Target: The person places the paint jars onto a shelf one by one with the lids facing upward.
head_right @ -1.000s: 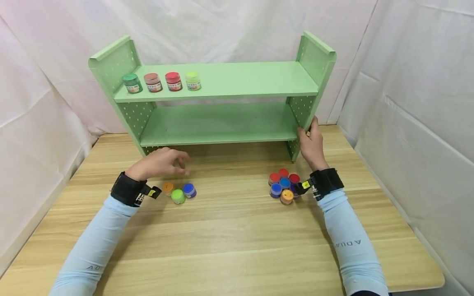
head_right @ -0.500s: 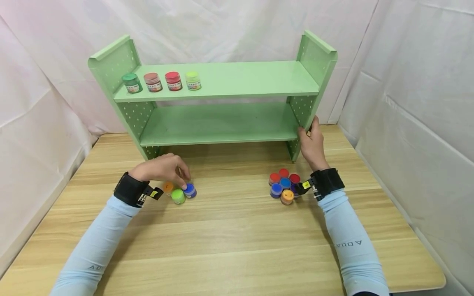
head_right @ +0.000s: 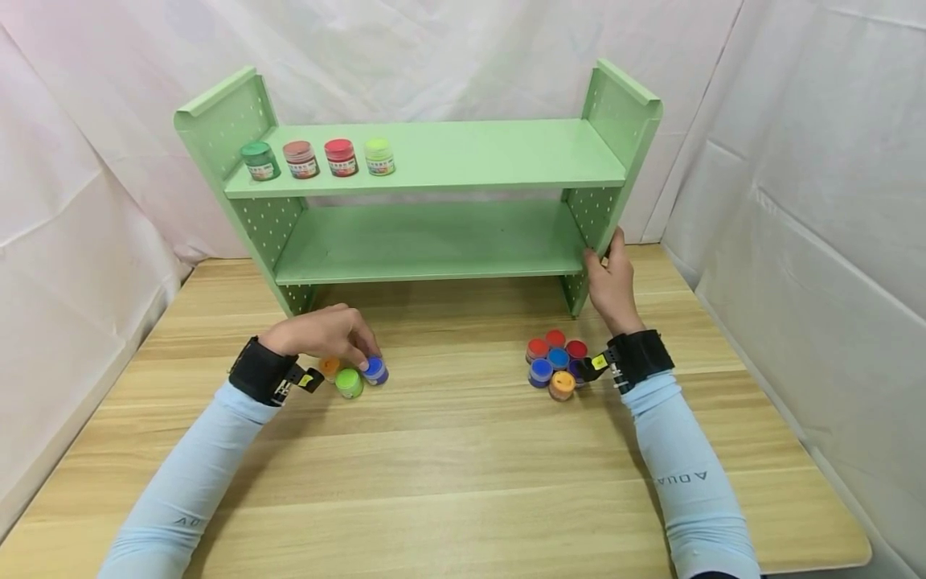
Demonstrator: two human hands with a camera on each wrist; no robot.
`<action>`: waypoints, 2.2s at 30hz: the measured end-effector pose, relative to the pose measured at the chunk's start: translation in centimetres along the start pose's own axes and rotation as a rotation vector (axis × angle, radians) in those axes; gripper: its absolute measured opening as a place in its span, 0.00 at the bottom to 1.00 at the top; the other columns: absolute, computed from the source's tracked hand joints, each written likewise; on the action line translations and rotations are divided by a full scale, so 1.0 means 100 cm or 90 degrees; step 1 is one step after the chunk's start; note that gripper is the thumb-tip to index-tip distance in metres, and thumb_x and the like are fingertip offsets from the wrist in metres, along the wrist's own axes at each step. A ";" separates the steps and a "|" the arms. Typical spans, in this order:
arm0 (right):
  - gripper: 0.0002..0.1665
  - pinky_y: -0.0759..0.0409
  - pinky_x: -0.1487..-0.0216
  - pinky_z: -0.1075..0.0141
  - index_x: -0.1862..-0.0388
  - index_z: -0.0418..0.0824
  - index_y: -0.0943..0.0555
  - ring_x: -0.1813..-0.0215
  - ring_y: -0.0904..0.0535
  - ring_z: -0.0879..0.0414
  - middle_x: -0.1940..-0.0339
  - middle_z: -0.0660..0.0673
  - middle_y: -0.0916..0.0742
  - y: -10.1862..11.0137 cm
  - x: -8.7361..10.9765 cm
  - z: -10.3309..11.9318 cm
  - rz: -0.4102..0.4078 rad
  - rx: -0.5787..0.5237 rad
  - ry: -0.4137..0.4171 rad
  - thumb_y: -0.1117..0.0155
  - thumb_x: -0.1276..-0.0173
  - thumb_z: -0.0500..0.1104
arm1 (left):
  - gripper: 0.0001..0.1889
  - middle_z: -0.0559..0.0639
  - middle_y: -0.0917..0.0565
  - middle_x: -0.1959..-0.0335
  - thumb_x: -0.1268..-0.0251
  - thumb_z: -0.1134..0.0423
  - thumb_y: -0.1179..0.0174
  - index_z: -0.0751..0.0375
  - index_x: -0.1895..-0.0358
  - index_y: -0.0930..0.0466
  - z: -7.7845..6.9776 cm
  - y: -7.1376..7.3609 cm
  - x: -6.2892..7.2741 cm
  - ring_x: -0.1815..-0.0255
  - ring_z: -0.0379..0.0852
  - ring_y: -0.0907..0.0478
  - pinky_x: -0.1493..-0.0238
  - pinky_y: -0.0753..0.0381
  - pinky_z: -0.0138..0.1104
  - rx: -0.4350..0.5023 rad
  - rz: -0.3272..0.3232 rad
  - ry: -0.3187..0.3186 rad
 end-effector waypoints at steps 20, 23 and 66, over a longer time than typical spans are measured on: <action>0.35 0.33 0.27 0.41 0.16 0.57 0.49 0.25 0.37 0.51 0.20 0.39 0.35 -0.001 0.000 0.000 -0.004 0.005 0.002 0.56 0.17 0.46 | 0.15 0.42 0.09 0.56 0.38 0.57 0.26 0.48 0.48 0.09 -0.012 -0.008 -0.005 0.54 0.38 0.15 0.48 0.16 0.39 -0.059 -0.011 -0.018; 0.35 0.33 0.27 0.41 0.16 0.57 0.49 0.25 0.37 0.51 0.20 0.39 0.35 -0.001 0.000 0.000 -0.004 0.005 0.002 0.56 0.17 0.46 | 0.14 0.42 0.09 0.55 0.35 0.56 0.28 0.49 0.48 0.10 -0.011 -0.007 -0.006 0.52 0.39 0.15 0.45 0.17 0.42 -0.066 -0.027 -0.014; 0.34 0.32 0.28 0.39 0.16 0.56 0.49 0.26 0.35 0.50 0.21 0.39 0.33 -0.001 -0.002 -0.006 -0.009 0.003 0.001 0.55 0.17 0.46 | 0.17 0.49 0.10 0.59 0.37 0.56 0.26 0.58 0.48 0.11 0.009 0.004 -0.009 0.65 0.43 0.18 0.60 0.17 0.39 -0.120 -0.202 0.036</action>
Point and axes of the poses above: each hand's wrist, its own x-axis away from the middle knuckle, its own y-axis out of the back of the hand, z = x × y, the point moved 4 cm from there along -x, towards the middle knuckle
